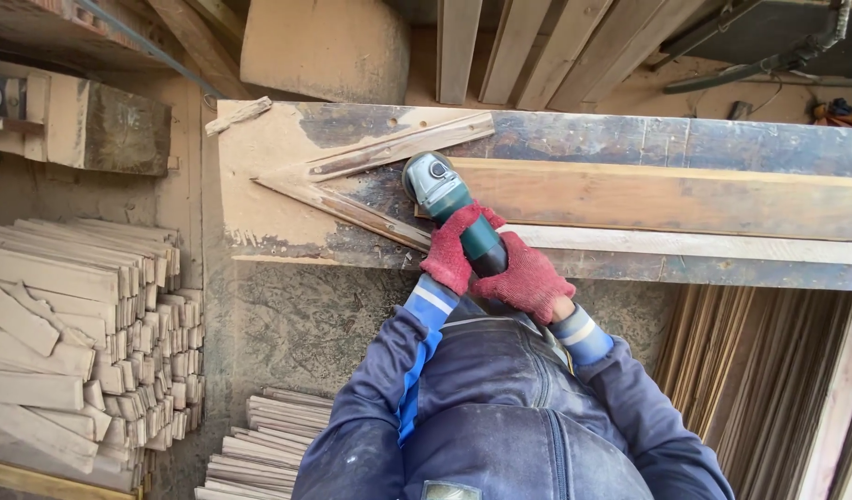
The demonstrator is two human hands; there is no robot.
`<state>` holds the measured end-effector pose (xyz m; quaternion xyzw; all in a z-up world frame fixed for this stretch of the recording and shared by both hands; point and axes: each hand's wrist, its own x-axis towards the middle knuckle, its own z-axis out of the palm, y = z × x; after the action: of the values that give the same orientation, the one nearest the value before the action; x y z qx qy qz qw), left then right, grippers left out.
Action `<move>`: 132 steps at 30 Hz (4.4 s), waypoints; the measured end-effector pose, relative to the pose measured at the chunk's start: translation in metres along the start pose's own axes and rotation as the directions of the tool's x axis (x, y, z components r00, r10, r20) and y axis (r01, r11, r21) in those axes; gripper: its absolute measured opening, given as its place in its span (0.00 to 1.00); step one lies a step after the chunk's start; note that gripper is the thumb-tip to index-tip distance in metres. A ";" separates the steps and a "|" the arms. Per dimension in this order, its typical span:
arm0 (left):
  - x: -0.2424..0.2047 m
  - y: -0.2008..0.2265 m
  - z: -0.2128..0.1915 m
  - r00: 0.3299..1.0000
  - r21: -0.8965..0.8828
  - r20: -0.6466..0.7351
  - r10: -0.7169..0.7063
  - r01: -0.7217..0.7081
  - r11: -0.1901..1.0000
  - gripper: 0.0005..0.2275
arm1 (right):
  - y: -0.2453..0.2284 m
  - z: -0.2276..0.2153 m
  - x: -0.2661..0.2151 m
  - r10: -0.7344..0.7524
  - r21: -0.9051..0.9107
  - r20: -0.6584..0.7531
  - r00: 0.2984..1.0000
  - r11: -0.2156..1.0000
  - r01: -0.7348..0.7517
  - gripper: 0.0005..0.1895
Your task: Sanding a wooden plank using a handheld angle grinder with a sanding disc.
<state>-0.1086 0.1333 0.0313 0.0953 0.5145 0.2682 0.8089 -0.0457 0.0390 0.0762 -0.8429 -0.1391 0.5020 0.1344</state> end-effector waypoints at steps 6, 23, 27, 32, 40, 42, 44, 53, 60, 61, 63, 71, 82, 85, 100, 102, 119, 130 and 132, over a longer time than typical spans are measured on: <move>0.007 -0.023 0.000 0.995 0.079 0.070 -0.067 0.061 0.995 0.12 | 0.004 -0.012 -0.020 0.059 0.051 -0.034 0.998 0.997 -0.057 0.48; 0.008 -0.014 -0.006 0.986 0.109 0.120 -0.119 0.106 0.988 0.15 | 0.013 -0.007 -0.012 0.032 0.069 -0.010 0.999 0.997 -0.031 0.46; 0.011 -0.072 0.022 0.970 0.220 0.134 -0.205 0.172 0.960 0.16 | 0.059 -0.031 -0.019 0.113 0.182 -0.090 0.990 0.979 -0.095 0.46; 0.002 -0.157 0.072 0.941 0.363 0.153 -0.303 0.232 0.903 0.16 | 0.125 -0.066 -0.023 0.237 0.330 -0.216 0.947 0.931 -0.158 0.45; -0.021 -0.252 0.124 0.869 0.508 0.253 -0.425 0.254 0.823 0.20 | 0.201 -0.101 -0.032 0.317 0.563 -0.354 0.880 0.824 -0.070 0.35; -0.028 -0.248 0.126 0.870 0.515 0.253 -0.422 0.248 0.820 0.20 | 0.205 -0.102 -0.032 0.311 0.560 -0.371 0.875 0.826 -0.056 0.35; -0.032 -0.241 0.126 0.874 0.522 0.252 -0.416 0.240 0.818 0.20 | 0.201 -0.101 -0.034 0.303 0.558 -0.385 0.872 0.829 -0.041 0.35; -0.019 -0.158 0.089 0.941 0.468 0.109 -0.320 0.235 0.852 0.20 | 0.147 -0.061 -0.017 0.242 0.378 -0.289 0.926 0.918 -0.122 0.38; 0.002 -0.091 0.042 0.962 0.352 0.105 -0.252 0.201 0.914 0.14 | 0.074 -0.037 -0.018 0.127 0.194 -0.164 0.978 0.977 -0.094 0.44; 0.000 -0.080 0.036 0.969 0.286 0.099 -0.227 0.191 0.939 0.14 | 0.066 -0.033 -0.018 0.113 0.173 -0.145 0.983 0.981 -0.087 0.45; 0.007 -0.067 0.018 0.975 0.256 0.094 -0.199 0.170 0.952 0.14 | 0.058 -0.020 -0.009 0.094 0.151 -0.126 0.988 0.986 -0.074 0.44; 0.003 -0.019 -0.017 0.977 0.134 0.151 -0.151 0.131 0.982 0.12 | 0.024 -0.003 -0.011 0.043 0.056 0.006 0.999 0.997 -0.044 0.46; -0.016 -0.126 0.047 0.956 0.339 0.088 -0.281 0.236 0.911 0.12 | 0.110 -0.057 -0.031 0.216 0.324 -0.125 0.968 0.931 -0.166 0.47; -0.023 -0.179 0.080 0.920 0.459 0.145 -0.363 0.262 0.849 0.15 | 0.132 -0.085 -0.053 0.302 0.427 -0.195 0.933 0.883 -0.196 0.44; -0.052 -0.211 0.103 0.901 0.538 0.100 -0.423 0.308 0.785 0.17 | 0.179 -0.090 -0.055 0.337 0.565 -0.230 0.913 0.810 -0.157 0.36; -0.050 -0.189 0.095 0.909 0.527 0.101 -0.405 0.296 0.796 0.17 | 0.169 -0.082 -0.050 0.312 0.511 -0.199 0.929 0.842 -0.173 0.40; -0.057 -0.167 0.096 0.952 0.509 0.027 -0.303 0.248 0.824 0.17 | 0.147 -0.087 -0.055 0.264 0.418 -0.086 0.961 0.885 -0.205 0.44; -0.055 -0.183 0.091 0.942 0.549 -0.010 -0.335 0.285 0.786 0.19 | 0.158 -0.079 -0.054 0.294 0.434 -0.184 0.938 0.880 -0.191 0.38; -0.051 -0.162 0.080 0.948 0.505 -0.025 -0.318 0.287 0.814 0.18 | 0.129 -0.077 -0.056 0.277 0.386 -0.159 0.948 0.901 -0.199 0.39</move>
<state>-0.0002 -0.0196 0.0374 0.2277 0.5503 -0.0101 0.8033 0.0098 -0.1081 0.1094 -0.8620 0.0763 0.4400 0.2400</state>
